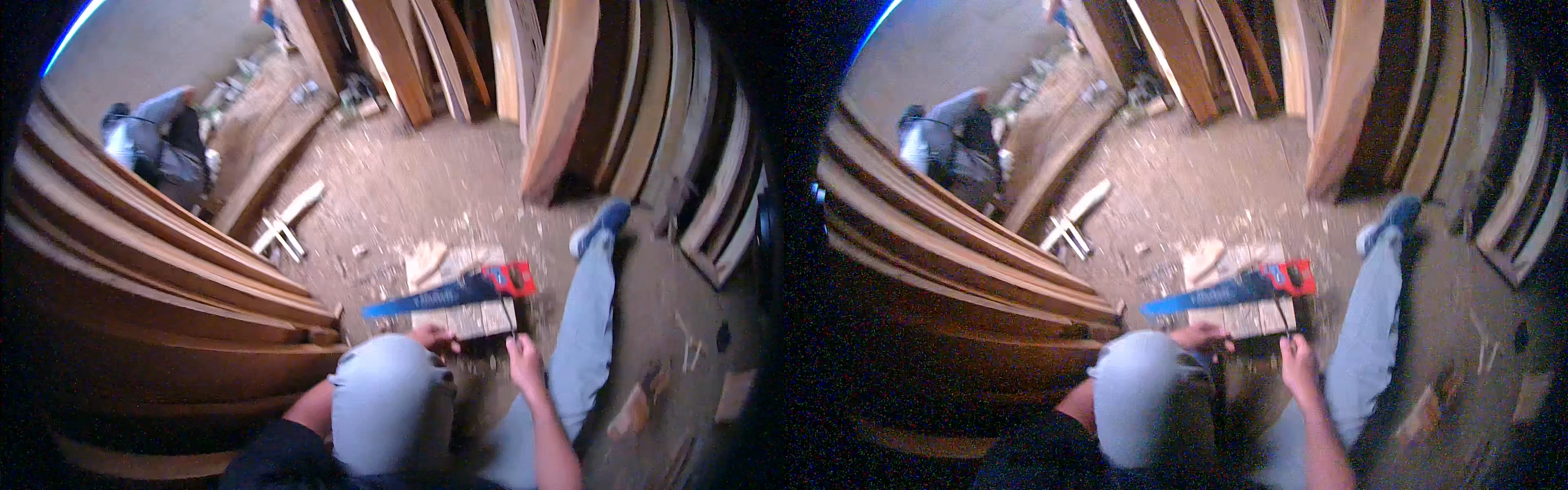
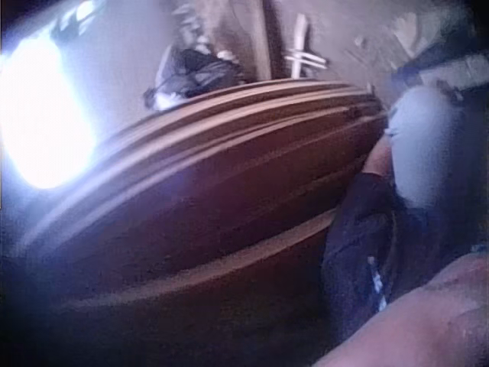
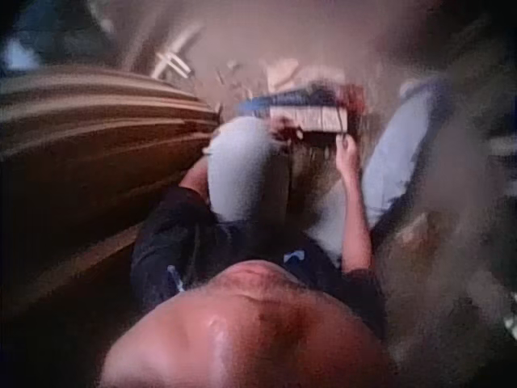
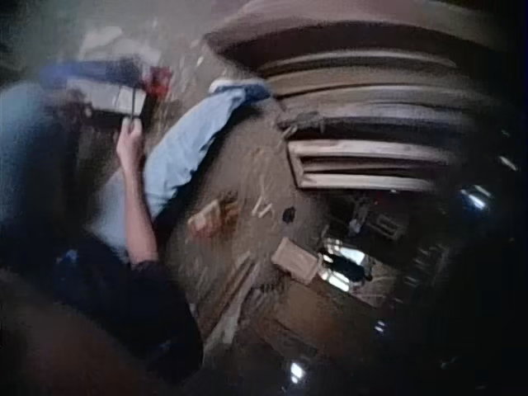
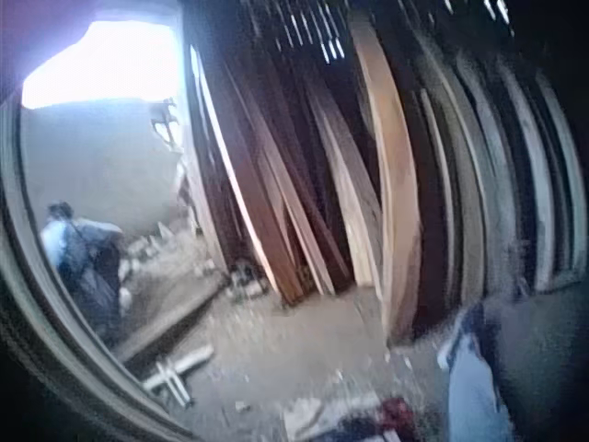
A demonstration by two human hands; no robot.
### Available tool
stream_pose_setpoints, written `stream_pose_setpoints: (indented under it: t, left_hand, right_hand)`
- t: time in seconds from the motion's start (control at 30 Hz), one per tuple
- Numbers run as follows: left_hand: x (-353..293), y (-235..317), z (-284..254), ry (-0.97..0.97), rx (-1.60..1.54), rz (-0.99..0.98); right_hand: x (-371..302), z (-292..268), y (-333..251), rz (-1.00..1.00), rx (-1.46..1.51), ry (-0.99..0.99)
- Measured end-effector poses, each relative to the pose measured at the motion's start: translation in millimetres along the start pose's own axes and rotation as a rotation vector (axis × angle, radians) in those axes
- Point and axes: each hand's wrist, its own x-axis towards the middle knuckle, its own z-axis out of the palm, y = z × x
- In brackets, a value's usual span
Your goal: The person sits on the floor and uses a knife to carve a small piece of wood, repeatedly shaving off thin layers. They occasionally pause to inspect the piece and adjust their grip before continuing to carve.
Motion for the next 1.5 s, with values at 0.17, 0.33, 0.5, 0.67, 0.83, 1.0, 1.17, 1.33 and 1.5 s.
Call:
stream_pose_setpoints:
  t: [0.17, 0.33, 0.5, 0.67, 0.83, 1.0, 1.17, 1.33, 1.5]
  left_hand:
    - [-39, 18, 10, 0.314, 0.454, 0.05]
    - [-13, 4, 18, 0.393, 0.573, 0.203]
    - [-12, -19, 1, 0.304, 0.325, 0.089]
    - [-1, -9, 24, 0.231, 0.054, -0.026]
    - [5, -18, 19, 0.171, 0.063, -0.017]
    - [1, -15, 30, 0.289, 0.143, -0.027]
    - [6, -26, 33, 0.362, 0.336, 0.02]
    - [10, -30, 44, 0.459, 0.502, 0.101]
    - [13, -33, 55, 0.532, 0.593, 0.108]
  right_hand:
    - [-16, 34, -1, 0.094, 0.014, -0.174]
    - [-25, 47, -10, 0.127, -0.063, -0.186]
    - [-17, 65, -20, 0.113, -0.196, -0.271]
    - [-14, 69, 1, 0.039, -0.292, -0.258]
    - [-18, 77, 7, 0.058, -0.284, -0.242]
    - [-22, 70, -1, 0.144, -0.34, -0.288]
    - [-26, 69, -5, 0.198, -0.354, -0.316]
    - [-30, 73, -3, 0.166, -0.423, -0.29]
    - [-30, 80, -4, 0.165, -0.474, -0.272]
